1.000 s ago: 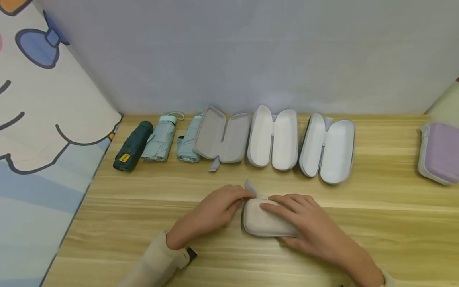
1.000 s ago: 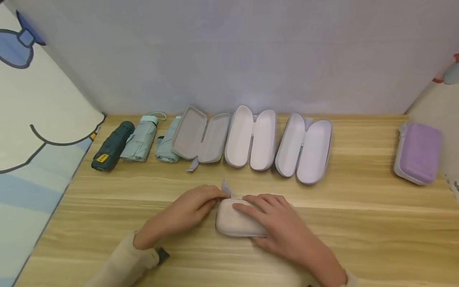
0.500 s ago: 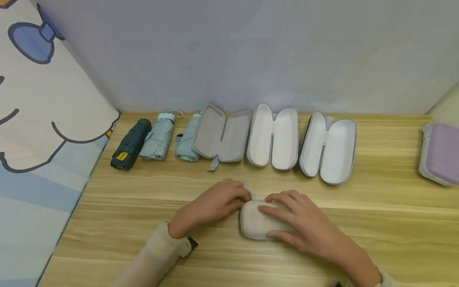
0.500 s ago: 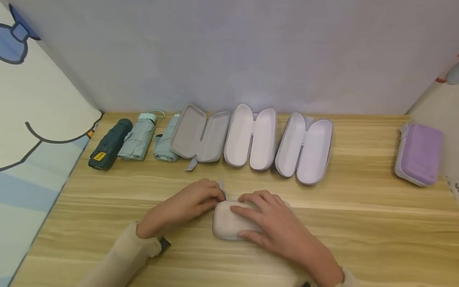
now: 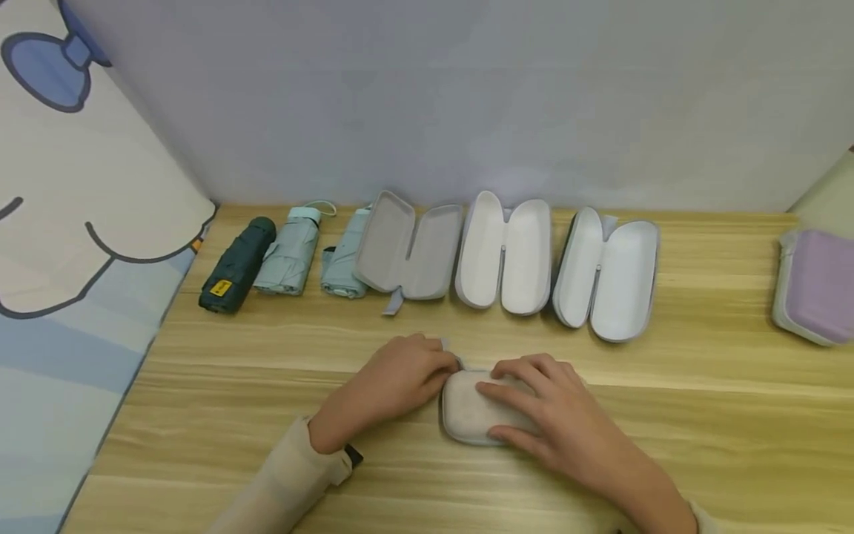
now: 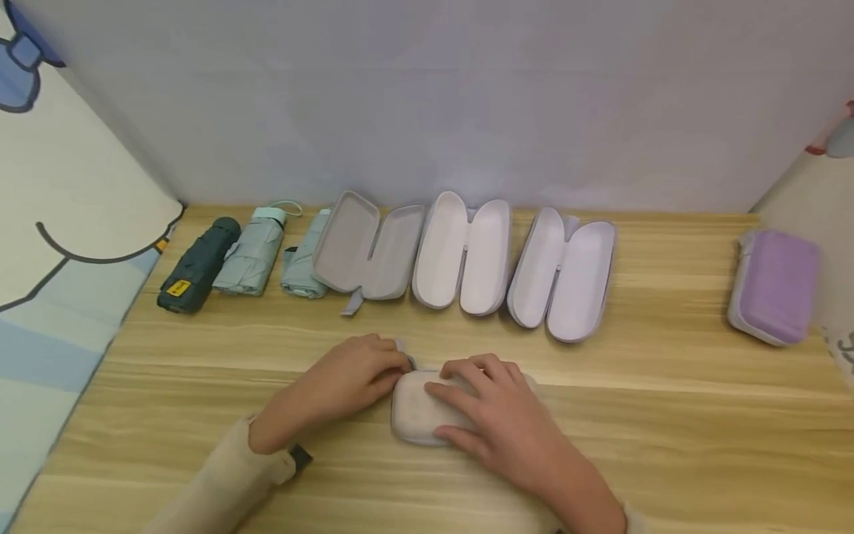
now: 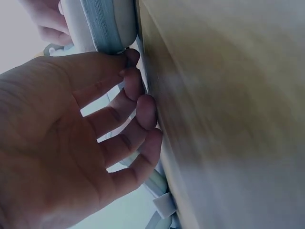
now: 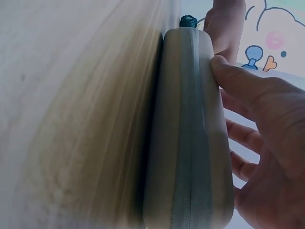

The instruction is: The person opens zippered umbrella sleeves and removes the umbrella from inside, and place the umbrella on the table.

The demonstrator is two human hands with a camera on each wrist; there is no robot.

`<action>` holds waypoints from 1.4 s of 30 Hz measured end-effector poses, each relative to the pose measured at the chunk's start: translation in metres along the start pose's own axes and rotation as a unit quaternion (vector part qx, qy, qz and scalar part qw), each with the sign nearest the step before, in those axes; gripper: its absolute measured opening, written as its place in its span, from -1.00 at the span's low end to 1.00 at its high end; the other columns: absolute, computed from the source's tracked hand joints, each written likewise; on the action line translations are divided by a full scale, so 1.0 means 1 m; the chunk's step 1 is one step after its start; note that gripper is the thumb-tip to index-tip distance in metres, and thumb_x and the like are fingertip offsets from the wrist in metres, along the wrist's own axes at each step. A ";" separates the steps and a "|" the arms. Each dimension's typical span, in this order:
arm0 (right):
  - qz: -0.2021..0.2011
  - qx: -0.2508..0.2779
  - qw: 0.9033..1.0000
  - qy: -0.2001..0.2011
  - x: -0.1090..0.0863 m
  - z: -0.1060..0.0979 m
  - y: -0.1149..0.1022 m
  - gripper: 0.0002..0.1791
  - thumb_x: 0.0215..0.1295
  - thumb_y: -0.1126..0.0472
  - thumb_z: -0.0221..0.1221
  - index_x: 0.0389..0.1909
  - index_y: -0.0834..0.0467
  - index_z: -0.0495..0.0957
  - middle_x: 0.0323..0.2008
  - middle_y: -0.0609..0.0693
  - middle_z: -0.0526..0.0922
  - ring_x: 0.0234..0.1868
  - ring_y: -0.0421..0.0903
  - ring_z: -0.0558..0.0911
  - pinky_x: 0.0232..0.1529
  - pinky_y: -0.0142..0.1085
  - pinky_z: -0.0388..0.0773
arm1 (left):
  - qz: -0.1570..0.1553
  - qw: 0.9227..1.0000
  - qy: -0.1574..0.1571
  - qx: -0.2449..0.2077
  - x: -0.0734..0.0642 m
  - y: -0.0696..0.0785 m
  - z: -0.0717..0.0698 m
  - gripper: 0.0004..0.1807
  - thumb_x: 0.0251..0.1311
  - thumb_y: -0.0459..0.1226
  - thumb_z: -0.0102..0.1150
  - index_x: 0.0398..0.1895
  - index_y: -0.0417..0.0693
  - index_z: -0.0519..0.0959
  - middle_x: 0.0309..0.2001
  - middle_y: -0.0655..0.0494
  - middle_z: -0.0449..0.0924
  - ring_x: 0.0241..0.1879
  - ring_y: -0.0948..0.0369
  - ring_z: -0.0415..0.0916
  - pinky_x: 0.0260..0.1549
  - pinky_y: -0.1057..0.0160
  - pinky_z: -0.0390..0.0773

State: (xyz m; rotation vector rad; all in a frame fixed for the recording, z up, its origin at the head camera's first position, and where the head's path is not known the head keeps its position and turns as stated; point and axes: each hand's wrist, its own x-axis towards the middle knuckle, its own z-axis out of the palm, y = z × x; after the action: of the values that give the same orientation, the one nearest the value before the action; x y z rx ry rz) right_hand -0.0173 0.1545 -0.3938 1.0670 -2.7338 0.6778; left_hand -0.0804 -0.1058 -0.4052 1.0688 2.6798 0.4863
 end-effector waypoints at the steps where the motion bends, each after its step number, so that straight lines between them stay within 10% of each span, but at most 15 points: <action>1: 0.004 0.003 1.000 -0.002 0.001 0.000 0.000 -0.42 0.20 -0.13 0.45 0.26 -0.18 0.64 0.21 -0.15 0.61 0.20 -0.10 0.52 0.08 -0.01 0.48 | 0.000 1.000 0.002 0.012 -0.002 0.001 -0.001 -0.83 0.46 -0.20 0.22 -0.05 0.11 0.77 -0.19 0.17 0.74 -0.21 0.14 0.66 -0.20 0.11 0.65; 24: -0.003 0.068 0.998 -0.012 0.011 -0.004 0.016 -0.48 0.06 -0.01 0.55 0.12 -0.17 0.75 0.08 -0.15 0.67 0.07 -0.10 0.56 -0.06 -0.15 0.42 | -0.015 0.997 0.054 0.047 -0.053 0.043 0.008 -0.80 0.27 -0.23 0.34 -0.53 0.10 0.61 -0.56 0.32 0.54 -0.57 0.38 0.43 -0.48 0.30 0.39; 42: 0.036 0.069 0.993 -0.093 0.003 -0.024 0.025 -0.39 0.30 -0.05 0.40 0.38 -0.21 0.57 0.18 -0.14 0.66 0.01 -0.10 0.55 -0.02 -0.10 0.50 | -0.108 0.990 0.084 0.033 -0.039 0.037 0.006 -0.61 0.20 -0.31 0.28 -0.70 0.16 0.36 -0.73 0.36 0.19 -0.70 0.40 0.06 -0.66 0.37 0.12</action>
State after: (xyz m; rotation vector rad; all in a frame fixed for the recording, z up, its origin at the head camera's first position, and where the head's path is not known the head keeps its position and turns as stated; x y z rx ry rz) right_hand -0.0372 0.1800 -0.3810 1.1182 -2.9334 0.8290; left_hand -0.0278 -0.1064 -0.3940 0.7702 2.9345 0.4697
